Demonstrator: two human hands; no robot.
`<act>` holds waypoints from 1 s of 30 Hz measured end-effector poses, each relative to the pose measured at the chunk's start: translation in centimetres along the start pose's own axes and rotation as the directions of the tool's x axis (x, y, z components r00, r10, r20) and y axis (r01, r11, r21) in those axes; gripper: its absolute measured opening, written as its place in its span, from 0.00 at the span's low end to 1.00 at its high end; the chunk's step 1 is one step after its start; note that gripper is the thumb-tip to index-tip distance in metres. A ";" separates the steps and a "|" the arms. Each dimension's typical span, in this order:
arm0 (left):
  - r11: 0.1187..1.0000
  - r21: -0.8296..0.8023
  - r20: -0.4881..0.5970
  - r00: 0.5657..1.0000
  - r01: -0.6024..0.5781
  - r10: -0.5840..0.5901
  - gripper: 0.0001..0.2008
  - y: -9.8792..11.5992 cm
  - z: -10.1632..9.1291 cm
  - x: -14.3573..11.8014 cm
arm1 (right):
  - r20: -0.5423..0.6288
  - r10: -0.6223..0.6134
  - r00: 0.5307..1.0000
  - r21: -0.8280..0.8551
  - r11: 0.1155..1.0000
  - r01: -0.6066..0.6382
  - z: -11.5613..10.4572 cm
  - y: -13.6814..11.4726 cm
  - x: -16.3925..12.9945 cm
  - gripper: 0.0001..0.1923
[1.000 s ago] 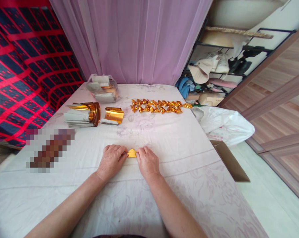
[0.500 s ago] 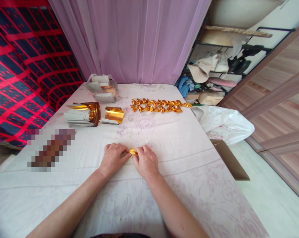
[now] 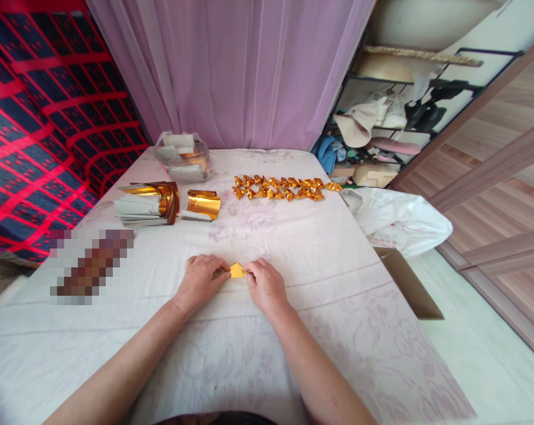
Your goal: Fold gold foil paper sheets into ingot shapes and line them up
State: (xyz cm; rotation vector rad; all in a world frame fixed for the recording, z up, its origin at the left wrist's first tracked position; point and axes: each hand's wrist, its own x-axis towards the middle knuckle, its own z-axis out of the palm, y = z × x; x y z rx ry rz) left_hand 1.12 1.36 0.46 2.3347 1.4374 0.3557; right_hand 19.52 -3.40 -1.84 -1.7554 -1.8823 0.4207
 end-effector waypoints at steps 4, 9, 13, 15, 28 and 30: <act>1.000 -0.011 0.017 1.000 -0.003 0.003 0.06 -0.2 -0.2 0.0 | 0.021 -0.011 1.000 0.034 0.999 0.010 -0.2 0.3 0.3 0.11; 1.000 0.005 0.007 1.000 0.005 -0.005 0.06 0.0 -0.2 0.0 | 0.032 0.049 0.998 -0.095 0.994 -0.046 -0.1 -1.1 0.4 0.06; 1.000 0.019 -0.031 0.999 0.019 -0.018 0.07 0.3 0.0 -0.1 | -0.015 0.121 0.993 -0.213 0.970 -0.121 0.2 -2.3 0.5 0.07; 1.000 0.011 -0.032 0.999 0.016 -0.016 0.06 0.3 0.1 -0.1 | -0.009 0.131 0.991 -0.202 0.971 -0.130 0.3 -2.3 0.5 0.06; 0.997 -0.072 0.015 0.999 -0.035 0.036 0.09 -0.8 -0.5 -0.1 | 0.007 -0.103 0.995 0.087 0.991 0.102 0.0 2.1 0.8 0.13; 0.995 -0.083 0.022 0.999 -0.047 0.049 0.10 -1.0 -0.7 0.0 | -0.023 -0.150 0.988 0.098 0.984 0.151 0.0 2.6 0.6 0.15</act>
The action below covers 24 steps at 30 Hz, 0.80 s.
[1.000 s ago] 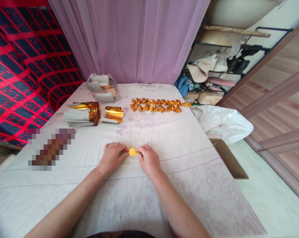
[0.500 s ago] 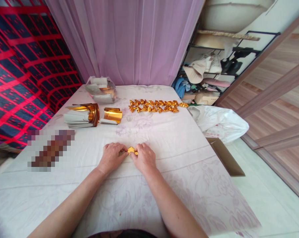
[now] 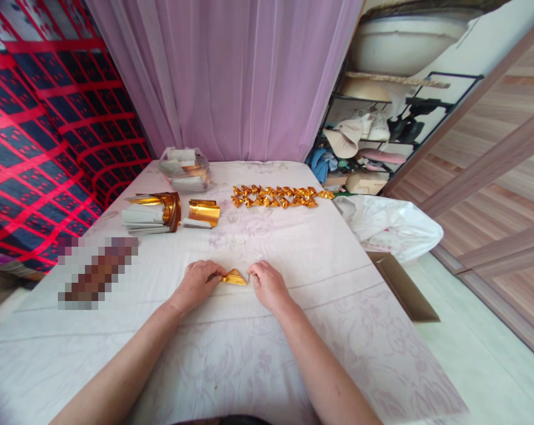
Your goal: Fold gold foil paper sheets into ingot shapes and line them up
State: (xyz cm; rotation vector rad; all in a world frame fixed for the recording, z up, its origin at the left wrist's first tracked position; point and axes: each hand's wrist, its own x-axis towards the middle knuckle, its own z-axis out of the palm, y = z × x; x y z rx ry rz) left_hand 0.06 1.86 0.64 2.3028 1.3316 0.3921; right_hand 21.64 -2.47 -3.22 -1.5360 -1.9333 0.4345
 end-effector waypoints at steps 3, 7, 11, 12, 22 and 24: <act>1.000 -0.010 -0.003 1.000 -0.018 0.018 0.09 -0.3 0.0 0.1 | -0.058 -0.037 0.998 0.019 0.999 0.038 0.2 0.2 -0.3 0.15; 0.999 -0.020 -0.049 0.998 -0.028 0.027 0.09 -0.7 0.4 0.0 | -0.187 -0.015 0.982 0.041 0.999 0.023 0.5 -0.2 -0.7 0.14; 0.998 -0.039 -0.106 0.993 -0.049 0.045 0.07 -1.0 0.8 -0.4 | -0.205 0.009 0.979 0.029 1.000 -0.003 0.6 -0.9 -0.8 0.09; 0.998 -0.043 -0.118 0.992 -0.055 0.050 0.07 -1.1 0.9 -0.5 | -0.194 0.008 0.981 0.016 1.000 -0.005 0.6 -1.0 -0.9 0.09; 0.987 -0.017 -0.176 0.972 -0.162 0.157 0.07 -1.1 1.1 -1.7 | -0.164 -0.003 0.986 -0.033 0.999 -0.002 0.7 -1.1 -0.8 0.11; 0.980 0.013 -0.166 0.966 -0.199 0.198 0.08 -0.7 1.1 -2.1 | -0.167 0.008 0.986 -0.033 0.999 -0.013 0.7 -1.2 -0.9 0.13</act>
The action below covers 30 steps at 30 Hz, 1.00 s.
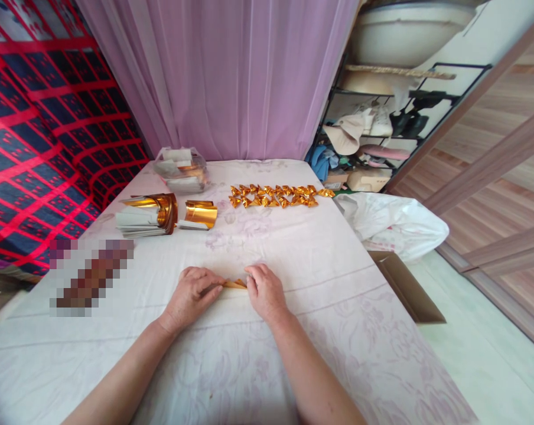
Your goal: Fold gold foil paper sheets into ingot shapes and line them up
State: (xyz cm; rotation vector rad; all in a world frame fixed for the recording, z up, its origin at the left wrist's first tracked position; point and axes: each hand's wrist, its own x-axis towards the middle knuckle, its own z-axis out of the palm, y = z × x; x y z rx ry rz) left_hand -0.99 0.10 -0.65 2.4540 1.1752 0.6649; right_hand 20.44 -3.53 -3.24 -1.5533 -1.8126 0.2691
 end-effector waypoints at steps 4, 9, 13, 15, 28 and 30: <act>0.997 0.070 0.024 0.999 -0.040 0.039 0.11 1.1 0.3 -0.2 | 0.011 0.006 1.000 0.011 1.000 -0.006 0.0 0.1 0.0 0.15; 0.986 0.143 0.023 0.996 -0.083 0.081 0.11 1.7 0.7 0.0 | 0.027 0.000 1.000 0.021 1.000 -0.001 -0.1 0.2 0.0 0.16; 0.982 0.168 -0.014 0.996 -0.089 0.093 0.11 1.5 0.6 0.0 | 0.035 -0.009 0.999 0.045 0.999 0.007 -0.2 0.2 0.0 0.15; 0.981 0.173 -0.031 0.996 -0.081 0.088 0.11 1.3 0.4 -0.1 | 0.035 -0.026 0.999 0.060 0.998 0.024 -0.3 0.2 0.0 0.14; 0.992 0.126 0.025 0.999 0.018 -0.021 0.14 1.3 0.0 0.2 | 0.092 0.000 0.996 0.081 0.997 -0.008 -0.9 -0.3 -0.2 0.18; 0.990 0.137 0.023 0.999 0.041 -0.044 0.15 1.3 0.2 0.2 | 0.095 -0.006 0.995 0.078 0.997 -0.002 -0.9 -0.3 -0.3 0.16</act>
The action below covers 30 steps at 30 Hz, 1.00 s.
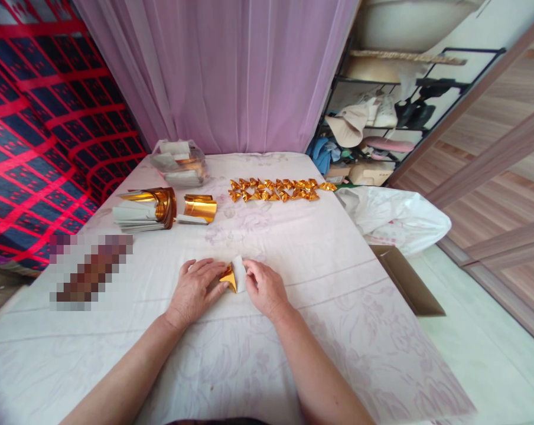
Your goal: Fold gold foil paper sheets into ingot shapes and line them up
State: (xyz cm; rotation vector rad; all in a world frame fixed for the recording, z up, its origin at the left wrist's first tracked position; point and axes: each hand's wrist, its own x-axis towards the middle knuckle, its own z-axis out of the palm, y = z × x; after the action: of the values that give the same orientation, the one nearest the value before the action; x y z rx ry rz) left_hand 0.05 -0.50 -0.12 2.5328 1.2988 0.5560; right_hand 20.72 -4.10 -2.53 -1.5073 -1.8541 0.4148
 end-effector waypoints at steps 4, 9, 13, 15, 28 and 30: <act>1.000 0.023 -0.023 1.000 0.014 -0.014 0.11 0.1 0.3 0.2 | 0.033 -0.066 0.997 -0.029 0.997 0.067 -0.2 0.0 0.0 0.12; 0.998 0.036 -0.039 0.998 -0.043 0.044 0.10 0.3 0.4 0.4 | 0.064 -0.121 0.991 0.011 0.993 0.120 -0.6 0.2 -0.1 0.18; 0.998 0.033 -0.020 0.998 -0.061 0.062 0.10 0.2 0.5 0.4 | 0.094 -0.154 0.984 0.017 0.988 0.153 -0.8 0.2 -0.3 0.22; 0.997 0.030 -0.001 0.998 -0.066 0.066 0.10 0.0 0.4 0.5 | 0.110 -0.181 0.977 -0.016 0.983 0.184 -1.0 0.1 -0.4 0.22; 0.999 0.028 0.027 0.999 -0.033 0.033 0.04 -0.3 -0.2 0.6 | 0.159 -0.247 0.956 -0.311 0.907 0.286 -0.7 -1.6 -0.4 0.10; 1.000 0.011 0.012 1.000 -0.001 0.001 0.03 0.0 -0.1 0.2 | 0.140 -0.265 0.954 -0.319 0.900 0.297 -0.6 -1.8 -0.4 0.10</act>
State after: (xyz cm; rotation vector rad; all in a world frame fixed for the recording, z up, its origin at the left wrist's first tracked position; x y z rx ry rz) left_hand 0.10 -0.34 0.01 2.5423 1.3001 0.5347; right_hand 19.89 -5.07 -1.10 -1.4183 -2.2673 0.0279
